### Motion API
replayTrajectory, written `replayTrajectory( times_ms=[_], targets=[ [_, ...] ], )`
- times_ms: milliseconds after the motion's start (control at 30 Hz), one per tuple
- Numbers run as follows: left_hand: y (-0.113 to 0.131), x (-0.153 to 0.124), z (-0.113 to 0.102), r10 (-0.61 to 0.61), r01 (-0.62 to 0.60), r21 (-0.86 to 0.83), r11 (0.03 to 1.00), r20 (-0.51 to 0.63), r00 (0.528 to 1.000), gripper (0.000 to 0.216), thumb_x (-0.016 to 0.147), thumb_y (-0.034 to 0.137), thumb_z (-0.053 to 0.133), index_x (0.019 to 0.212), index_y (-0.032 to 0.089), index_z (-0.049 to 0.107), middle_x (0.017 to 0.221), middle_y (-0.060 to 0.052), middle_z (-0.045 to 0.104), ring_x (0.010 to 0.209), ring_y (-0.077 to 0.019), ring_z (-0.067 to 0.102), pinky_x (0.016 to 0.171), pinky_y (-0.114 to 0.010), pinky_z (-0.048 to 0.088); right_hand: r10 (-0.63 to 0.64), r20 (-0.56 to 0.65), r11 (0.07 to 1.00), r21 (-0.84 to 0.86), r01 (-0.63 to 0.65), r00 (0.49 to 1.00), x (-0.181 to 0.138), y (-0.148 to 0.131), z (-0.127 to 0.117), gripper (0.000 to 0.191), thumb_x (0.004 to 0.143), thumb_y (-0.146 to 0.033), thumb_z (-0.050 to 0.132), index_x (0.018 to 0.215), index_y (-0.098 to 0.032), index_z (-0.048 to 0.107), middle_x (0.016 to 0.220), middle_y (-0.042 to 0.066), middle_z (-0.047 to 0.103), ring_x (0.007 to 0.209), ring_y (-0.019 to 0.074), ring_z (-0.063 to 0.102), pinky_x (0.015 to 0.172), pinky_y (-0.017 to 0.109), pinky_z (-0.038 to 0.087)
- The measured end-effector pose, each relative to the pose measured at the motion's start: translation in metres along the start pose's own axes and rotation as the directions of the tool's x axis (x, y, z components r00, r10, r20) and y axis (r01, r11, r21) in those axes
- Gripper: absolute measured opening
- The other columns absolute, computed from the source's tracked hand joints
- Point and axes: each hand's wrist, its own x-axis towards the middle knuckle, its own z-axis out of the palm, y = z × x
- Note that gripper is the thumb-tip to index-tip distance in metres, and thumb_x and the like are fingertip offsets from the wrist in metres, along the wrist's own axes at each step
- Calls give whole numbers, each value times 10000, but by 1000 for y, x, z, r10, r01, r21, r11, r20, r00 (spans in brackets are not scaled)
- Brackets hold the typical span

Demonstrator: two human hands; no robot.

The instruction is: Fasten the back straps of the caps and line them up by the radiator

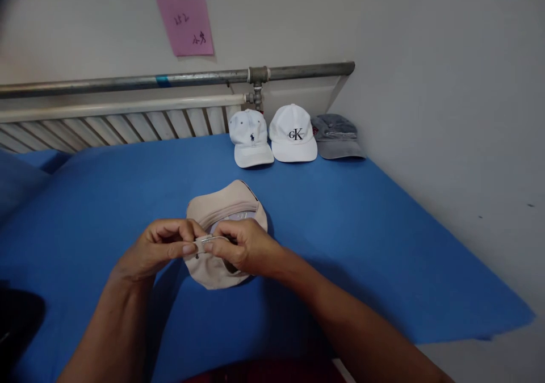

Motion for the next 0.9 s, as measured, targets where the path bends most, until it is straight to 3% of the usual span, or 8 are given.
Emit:
replayTrajectory(
  times_ms=[167,267,333,400,533,633,767,900],
  targets=[
    [2,2,0,-3,4,34,999,-26,1000,159,813,311,673,905,189,629,807,-12,620,713,-116,531,637,-226,408,52,10,977,205,-53,999,1,3,-2,294,794,-351,607,601,-183,463,451,-73,447,397,57,395,397,183,301],
    [12,1,1,-45,47,250,967,-14,999,349,821,323,652,1148,232,570,944,-31,637,827,-159,565,714,-269,443,8,60,962,271,-24,998,-2,3,-4,274,796,-348,610,623,-181,478,445,-78,452,383,52,389,393,178,309],
    [20,-1,1,-40,42,464,885,-14,999,307,813,318,653,1097,209,613,992,-43,637,906,-185,560,791,-297,436,-16,44,972,235,6,999,-4,3,-6,269,799,-335,613,622,-179,483,455,-72,470,389,53,397,399,178,314],
    [26,-3,1,-74,44,572,819,29,997,188,799,328,659,911,176,651,882,-22,635,847,-171,552,766,-279,427,-39,34,985,169,33,999,-5,4,-8,257,800,-331,621,633,-172,507,471,-67,477,406,53,401,408,180,316],
    [25,-3,2,-253,120,555,823,169,953,127,779,272,643,831,160,609,708,32,569,646,-113,494,586,-221,391,-68,93,996,56,63,993,-6,2,-10,205,803,-327,634,708,-152,587,522,-59,480,473,59,417,448,180,330],
    [15,2,5,-290,126,557,821,217,932,51,783,165,536,785,153,585,655,44,514,593,-94,442,546,-209,353,-77,122,997,10,77,990,-5,1,-9,176,808,-311,636,746,-149,609,546,-59,470,501,61,412,463,180,329],
    [5,8,9,-234,161,449,879,114,965,111,798,164,481,700,152,531,599,53,414,541,-78,355,501,-202,295,-118,37,993,14,118,992,-2,6,-9,214,822,-325,626,699,-157,577,547,-62,455,490,60,401,466,188,333],
    [8,5,6,-202,185,284,941,32,979,98,784,173,529,800,145,621,638,30,496,551,-82,390,502,-198,310,-150,-27,989,-3,150,988,-1,8,-10,151,802,-307,639,767,-163,613,592,-45,523,517,73,453,493,200,369]
  ],
)
